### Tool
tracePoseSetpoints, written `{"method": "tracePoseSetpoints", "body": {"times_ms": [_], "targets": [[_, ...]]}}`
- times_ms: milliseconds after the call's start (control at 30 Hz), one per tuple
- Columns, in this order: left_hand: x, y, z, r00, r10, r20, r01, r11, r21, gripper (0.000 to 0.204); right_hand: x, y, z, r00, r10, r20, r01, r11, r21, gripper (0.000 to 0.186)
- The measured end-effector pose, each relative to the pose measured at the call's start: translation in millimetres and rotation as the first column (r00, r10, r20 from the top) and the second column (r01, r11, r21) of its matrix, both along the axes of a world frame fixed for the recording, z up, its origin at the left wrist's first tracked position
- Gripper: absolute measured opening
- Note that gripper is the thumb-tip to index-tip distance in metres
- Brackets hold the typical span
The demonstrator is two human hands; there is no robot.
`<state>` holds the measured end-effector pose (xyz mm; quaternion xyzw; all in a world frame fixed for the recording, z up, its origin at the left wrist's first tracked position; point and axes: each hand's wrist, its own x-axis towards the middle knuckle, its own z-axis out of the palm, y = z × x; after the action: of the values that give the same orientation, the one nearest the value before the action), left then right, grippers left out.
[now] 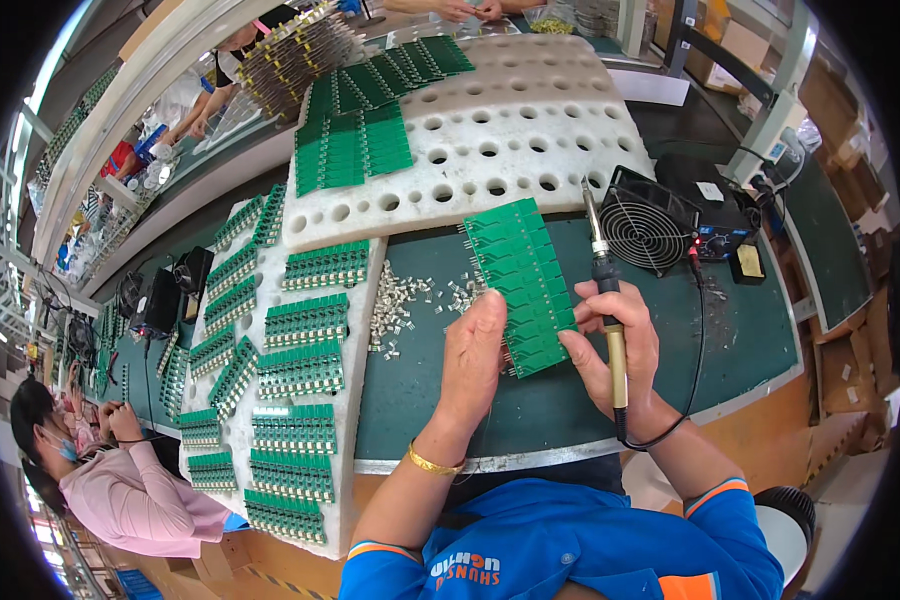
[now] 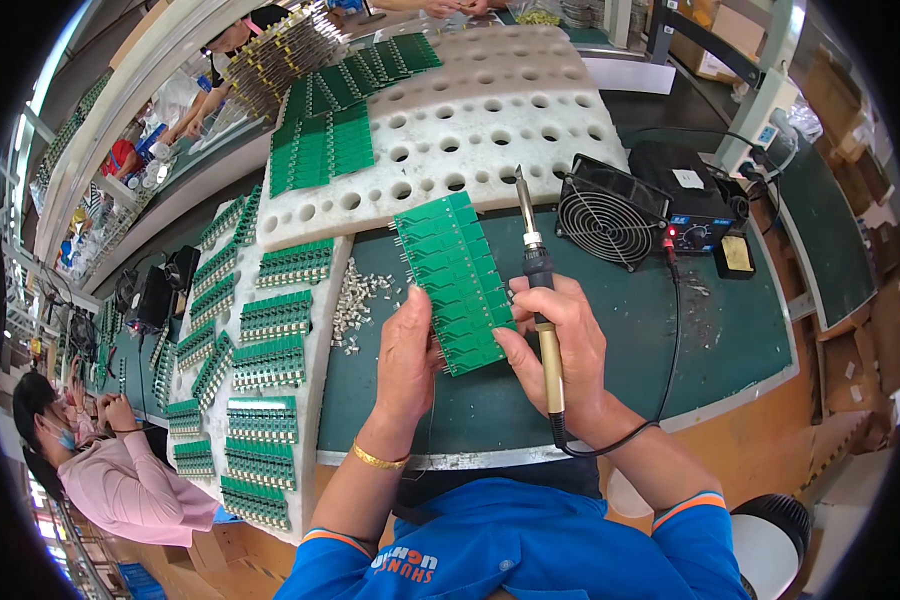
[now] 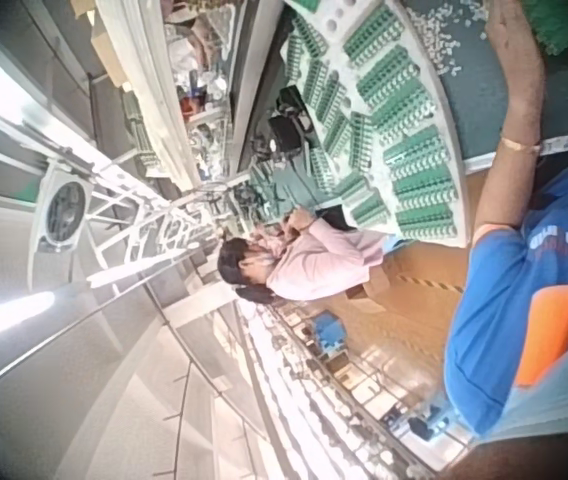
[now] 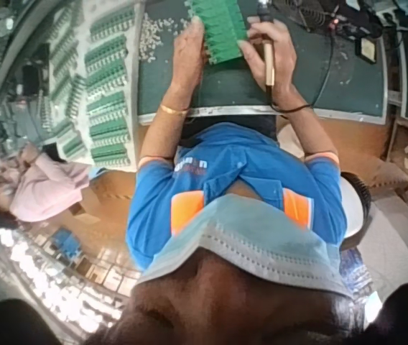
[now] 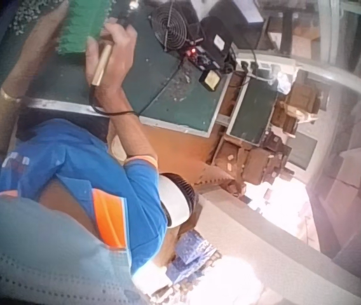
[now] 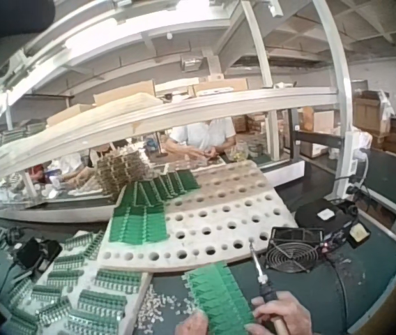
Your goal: The person solders components onto a circuit board strip using a soldering iron and wire, places the soldered board onto a foam rack, and solders components onto another circuit board strip.
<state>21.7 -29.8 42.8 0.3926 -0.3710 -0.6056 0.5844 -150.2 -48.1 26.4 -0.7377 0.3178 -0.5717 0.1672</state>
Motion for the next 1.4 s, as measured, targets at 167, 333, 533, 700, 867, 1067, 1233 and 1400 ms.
{"method": "tracePoseSetpoints", "body": {"times_ms": [167, 333, 533, 700, 867, 1067, 1233, 1400], "targets": [[19, -13, -12, 0.991, -0.120, 0.051, 0.118, 0.992, 0.042, 0.059, 1, -2, -3, 1.000, 0.005, -0.016, -0.004, 1.000, 0.013, 0.046], [3, -20, -16, 0.993, 0.067, 0.102, -0.067, 0.998, 0.002, 0.063, 2, -5, -7, 0.996, 0.003, -0.086, -0.005, 1.000, -0.025, 0.045], [9, -22, -27, 0.977, 0.085, 0.197, -0.086, 0.996, -0.006, 0.063, -4, -5, 6, 0.982, 0.002, -0.189, -0.023, 0.993, -0.111, 0.034], [15, -19, -25, 0.951, 0.190, 0.242, -0.190, 0.981, -0.025, 0.061, -32, 6, 2, 0.948, 0.267, -0.174, -0.278, 0.959, -0.045, 0.036], [14, -21, -23, 0.929, 0.239, 0.283, -0.224, 0.971, -0.082, 0.060, -30, 8, -1, 0.923, 0.378, -0.070, -0.379, 0.925, 0.012, 0.026], [8, -21, -32, 0.965, 0.171, 0.198, -0.182, 0.983, 0.035, 0.057, -21, 7, 4, 0.968, 0.203, -0.146, -0.199, 0.979, 0.043, 0.038], [5, -14, -27, 0.905, 0.104, 0.413, -0.105, 0.994, -0.020, 0.055, -1, -8, 11, 0.972, 0.007, -0.233, 0.011, 0.997, 0.079, 0.057], [1, -11, -29, 0.876, 0.141, 0.460, -0.113, 0.990, -0.088, 0.055, 9, -12, 7, 0.973, 0.064, -0.221, -0.015, 0.977, 0.215, 0.065]]}}
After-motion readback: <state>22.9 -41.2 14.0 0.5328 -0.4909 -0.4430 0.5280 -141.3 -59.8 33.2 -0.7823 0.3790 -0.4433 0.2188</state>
